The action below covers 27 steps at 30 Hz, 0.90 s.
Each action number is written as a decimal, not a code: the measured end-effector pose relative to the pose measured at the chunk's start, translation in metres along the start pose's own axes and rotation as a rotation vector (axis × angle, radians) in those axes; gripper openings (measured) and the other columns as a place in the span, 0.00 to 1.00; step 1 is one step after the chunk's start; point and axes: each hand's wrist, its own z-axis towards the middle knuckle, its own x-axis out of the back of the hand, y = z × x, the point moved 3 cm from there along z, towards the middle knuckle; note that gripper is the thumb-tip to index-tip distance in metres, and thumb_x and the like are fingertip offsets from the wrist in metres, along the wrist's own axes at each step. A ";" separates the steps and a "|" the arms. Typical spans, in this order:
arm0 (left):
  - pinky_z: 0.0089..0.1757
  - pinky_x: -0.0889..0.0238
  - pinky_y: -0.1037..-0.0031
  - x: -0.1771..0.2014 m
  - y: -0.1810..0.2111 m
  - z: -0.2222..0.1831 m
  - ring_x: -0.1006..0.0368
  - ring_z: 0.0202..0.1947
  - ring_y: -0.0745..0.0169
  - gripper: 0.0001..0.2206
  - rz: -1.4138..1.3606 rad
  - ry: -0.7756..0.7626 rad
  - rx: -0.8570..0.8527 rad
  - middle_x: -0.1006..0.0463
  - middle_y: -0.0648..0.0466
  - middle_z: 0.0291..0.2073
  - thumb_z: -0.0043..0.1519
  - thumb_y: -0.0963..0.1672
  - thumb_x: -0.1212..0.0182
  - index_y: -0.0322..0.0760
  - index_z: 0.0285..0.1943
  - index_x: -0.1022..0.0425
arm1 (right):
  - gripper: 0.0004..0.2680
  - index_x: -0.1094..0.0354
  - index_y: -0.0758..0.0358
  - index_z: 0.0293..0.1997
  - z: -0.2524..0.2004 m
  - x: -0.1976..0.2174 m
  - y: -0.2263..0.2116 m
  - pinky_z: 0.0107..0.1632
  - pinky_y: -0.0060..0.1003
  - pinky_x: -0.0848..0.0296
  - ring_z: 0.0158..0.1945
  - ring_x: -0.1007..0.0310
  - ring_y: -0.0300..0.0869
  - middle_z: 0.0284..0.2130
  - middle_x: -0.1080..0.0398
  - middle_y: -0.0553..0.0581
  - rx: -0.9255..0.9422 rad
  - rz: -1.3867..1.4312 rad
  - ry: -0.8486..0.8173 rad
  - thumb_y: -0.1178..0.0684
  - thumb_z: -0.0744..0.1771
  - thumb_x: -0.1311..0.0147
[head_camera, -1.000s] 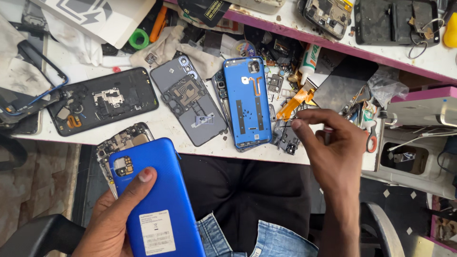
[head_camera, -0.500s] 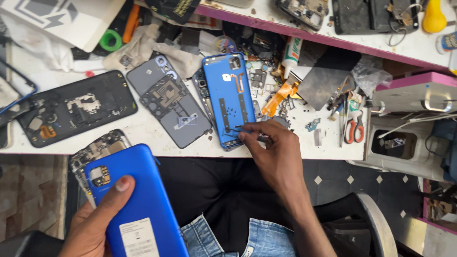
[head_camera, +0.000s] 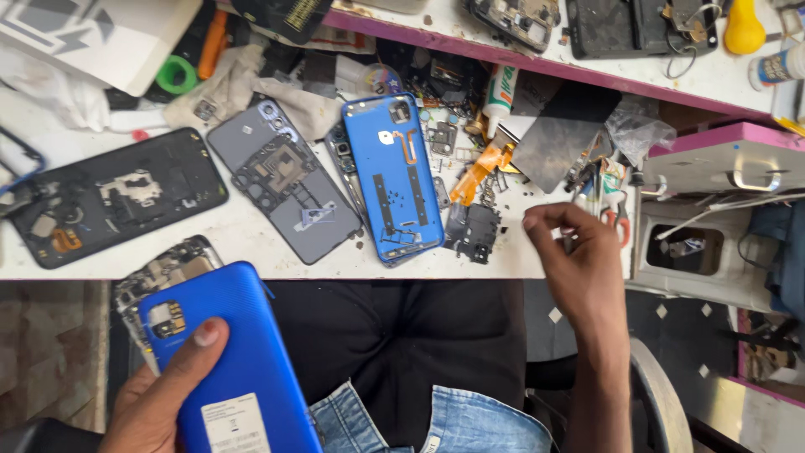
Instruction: The person disassembles a smartphone by removing the back cover and unscrewing internal components. They use a screwdriver to detach a metal bracket and remove the camera module, placing the parts on the workbench.
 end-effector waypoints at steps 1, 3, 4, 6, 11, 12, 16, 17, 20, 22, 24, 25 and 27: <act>0.35 0.25 0.60 -0.001 -0.001 -0.001 0.20 0.34 0.60 0.15 -0.024 -0.007 -0.007 0.16 0.50 0.37 0.64 0.45 0.36 0.40 0.60 0.20 | 0.04 0.23 0.65 0.43 -0.004 -0.005 -0.005 0.27 0.28 0.46 0.25 0.45 0.30 0.28 0.28 0.49 -0.001 -0.003 -0.025 0.58 0.67 0.41; 0.33 0.25 0.60 -0.005 -0.002 -0.005 0.20 0.32 0.60 0.15 -0.070 -0.023 -0.011 0.16 0.51 0.36 0.62 0.44 0.34 0.42 0.58 0.19 | 0.05 0.23 0.64 0.44 -0.014 -0.020 -0.016 0.25 0.29 0.51 0.24 0.50 0.30 0.25 0.30 0.50 -0.001 -0.002 -0.082 0.58 0.66 0.41; 0.33 0.24 0.60 -0.007 -0.001 -0.007 0.20 0.32 0.60 0.15 -0.092 -0.033 -0.014 0.16 0.51 0.35 0.61 0.44 0.33 0.43 0.58 0.19 | 0.05 0.23 0.64 0.43 -0.017 -0.027 -0.025 0.25 0.29 0.49 0.24 0.49 0.31 0.27 0.29 0.49 0.047 -0.008 -0.096 0.58 0.66 0.41; 0.33 0.24 0.61 -0.012 -0.001 -0.011 0.20 0.32 0.60 0.15 -0.103 -0.020 0.013 0.16 0.51 0.35 0.61 0.44 0.33 0.41 0.56 0.19 | 0.05 0.23 0.65 0.41 -0.023 -0.040 -0.042 0.25 0.28 0.46 0.23 0.46 0.32 0.30 0.26 0.48 0.141 -0.021 -0.122 0.58 0.65 0.40; 0.32 0.23 0.60 -0.016 0.001 -0.016 0.19 0.31 0.59 0.14 -0.125 -0.087 0.035 0.16 0.50 0.33 0.59 0.44 0.31 0.40 0.54 0.19 | 0.04 0.23 0.63 0.41 -0.037 -0.077 -0.087 0.33 0.38 0.32 0.30 0.27 0.42 0.31 0.24 0.56 0.412 -0.081 -0.239 0.57 0.65 0.38; 0.32 0.23 0.60 -0.016 0.001 -0.017 0.19 0.31 0.59 0.14 -0.136 -0.106 0.035 0.16 0.49 0.33 0.59 0.44 0.31 0.39 0.54 0.19 | 0.04 0.23 0.63 0.41 -0.039 -0.084 -0.097 0.36 0.40 0.29 0.32 0.24 0.45 0.32 0.24 0.58 0.505 -0.103 -0.241 0.57 0.64 0.38; 0.32 0.23 0.60 -0.016 0.002 -0.018 0.18 0.31 0.59 0.14 -0.144 -0.089 0.045 0.16 0.49 0.33 0.58 0.43 0.32 0.38 0.53 0.19 | 0.06 0.23 0.62 0.43 -0.034 -0.108 -0.127 0.35 0.46 0.27 0.34 0.22 0.52 0.34 0.25 0.61 0.510 -0.165 -0.258 0.55 0.65 0.41; 0.32 0.23 0.60 -0.017 0.003 -0.018 0.18 0.31 0.59 0.14 -0.171 -0.118 0.031 0.16 0.49 0.33 0.58 0.43 0.31 0.38 0.53 0.19 | 0.06 0.23 0.62 0.43 -0.031 -0.114 -0.133 0.35 0.47 0.27 0.34 0.23 0.53 0.35 0.25 0.61 0.517 -0.182 -0.263 0.55 0.65 0.41; 0.32 0.22 0.61 -0.019 0.005 -0.022 0.18 0.31 0.59 0.14 -0.221 -0.165 0.008 0.15 0.49 0.33 0.58 0.43 0.30 0.38 0.52 0.19 | 0.06 0.23 0.60 0.41 -0.022 -0.133 -0.149 0.37 0.49 0.27 0.35 0.22 0.55 0.37 0.24 0.60 0.546 -0.247 -0.228 0.51 0.66 0.41; 0.32 0.22 0.61 -0.021 0.008 -0.025 0.18 0.31 0.60 0.13 -0.218 -0.146 0.009 0.15 0.49 0.33 0.58 0.42 0.31 0.38 0.52 0.19 | 0.07 0.23 0.61 0.40 -0.017 -0.146 -0.156 0.38 0.50 0.27 0.36 0.22 0.56 0.37 0.23 0.60 0.524 -0.315 -0.225 0.49 0.65 0.40; 0.30 0.24 0.64 -0.024 0.012 -0.029 0.19 0.28 0.62 0.11 -0.223 -0.130 0.025 0.17 0.51 0.29 0.56 0.43 0.31 0.40 0.47 0.20 | 0.10 0.23 0.62 0.40 -0.014 -0.155 -0.158 0.39 0.51 0.27 0.35 0.22 0.57 0.37 0.24 0.61 0.456 -0.404 -0.262 0.47 0.64 0.38; 0.30 0.24 0.66 -0.025 0.013 -0.030 0.20 0.27 0.64 0.11 -0.226 -0.122 0.034 0.17 0.52 0.28 0.55 0.44 0.31 0.40 0.45 0.20 | 0.09 0.23 0.62 0.40 -0.014 -0.156 -0.159 0.39 0.51 0.27 0.36 0.22 0.57 0.37 0.24 0.61 0.458 -0.406 -0.262 0.48 0.64 0.38; 0.30 0.24 0.65 -0.026 0.014 -0.031 0.20 0.27 0.64 0.10 -0.216 -0.081 0.053 0.17 0.52 0.28 0.55 0.44 0.31 0.40 0.45 0.21 | 0.08 0.24 0.63 0.39 -0.015 -0.158 -0.160 0.40 0.51 0.27 0.36 0.23 0.58 0.37 0.23 0.61 0.460 -0.412 -0.262 0.49 0.64 0.38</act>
